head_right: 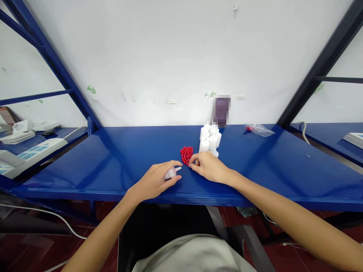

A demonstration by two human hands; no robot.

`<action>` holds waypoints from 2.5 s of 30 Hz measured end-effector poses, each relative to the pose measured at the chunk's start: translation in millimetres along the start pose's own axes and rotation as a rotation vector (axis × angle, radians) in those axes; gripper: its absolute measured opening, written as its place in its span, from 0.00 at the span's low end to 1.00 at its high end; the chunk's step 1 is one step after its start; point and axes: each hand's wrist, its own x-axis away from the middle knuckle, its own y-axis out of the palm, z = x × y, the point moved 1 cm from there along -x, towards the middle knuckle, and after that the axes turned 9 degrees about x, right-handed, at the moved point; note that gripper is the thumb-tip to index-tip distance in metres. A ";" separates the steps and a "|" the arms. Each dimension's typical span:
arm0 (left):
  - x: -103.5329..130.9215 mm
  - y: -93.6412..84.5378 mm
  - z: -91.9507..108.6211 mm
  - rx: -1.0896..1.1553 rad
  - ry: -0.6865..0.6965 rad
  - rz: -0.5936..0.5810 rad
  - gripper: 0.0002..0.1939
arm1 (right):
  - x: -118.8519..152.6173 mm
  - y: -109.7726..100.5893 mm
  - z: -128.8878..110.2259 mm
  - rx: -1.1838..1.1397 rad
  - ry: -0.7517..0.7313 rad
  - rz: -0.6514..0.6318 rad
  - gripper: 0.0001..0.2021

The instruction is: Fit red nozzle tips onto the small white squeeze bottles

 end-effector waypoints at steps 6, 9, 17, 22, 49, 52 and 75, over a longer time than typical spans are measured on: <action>-0.3 -0.1 -0.4 -0.007 -0.040 -0.032 0.21 | 15.1 5.2 -15.9 -0.128 -0.119 -0.025 0.14; 0.5 0.2 0.0 0.024 -0.026 -0.059 0.24 | 23.2 12.2 -28.1 -0.218 -0.227 -0.033 0.16; 0.1 0.5 -0.3 0.011 -0.051 0.035 0.17 | 37.3 -29.2 14.8 0.056 -0.001 0.407 0.15; -1.1 1.6 -2.4 -0.075 -0.023 0.042 0.20 | 26.1 -57.8 48.9 0.284 0.190 0.377 0.12; 0.9 6.3 -4.4 -0.101 0.130 -0.051 0.09 | 14.3 12.5 -26.6 0.214 -0.531 0.060 0.17; 1.0 5.4 -2.3 -0.216 0.140 -0.005 0.09 | 15.2 9.6 -22.2 0.015 -0.463 0.009 0.21; 2.1 6.7 -5.5 -0.140 -0.002 0.034 0.15 | 1.8 -5.7 -1.5 0.218 -0.110 -0.047 0.13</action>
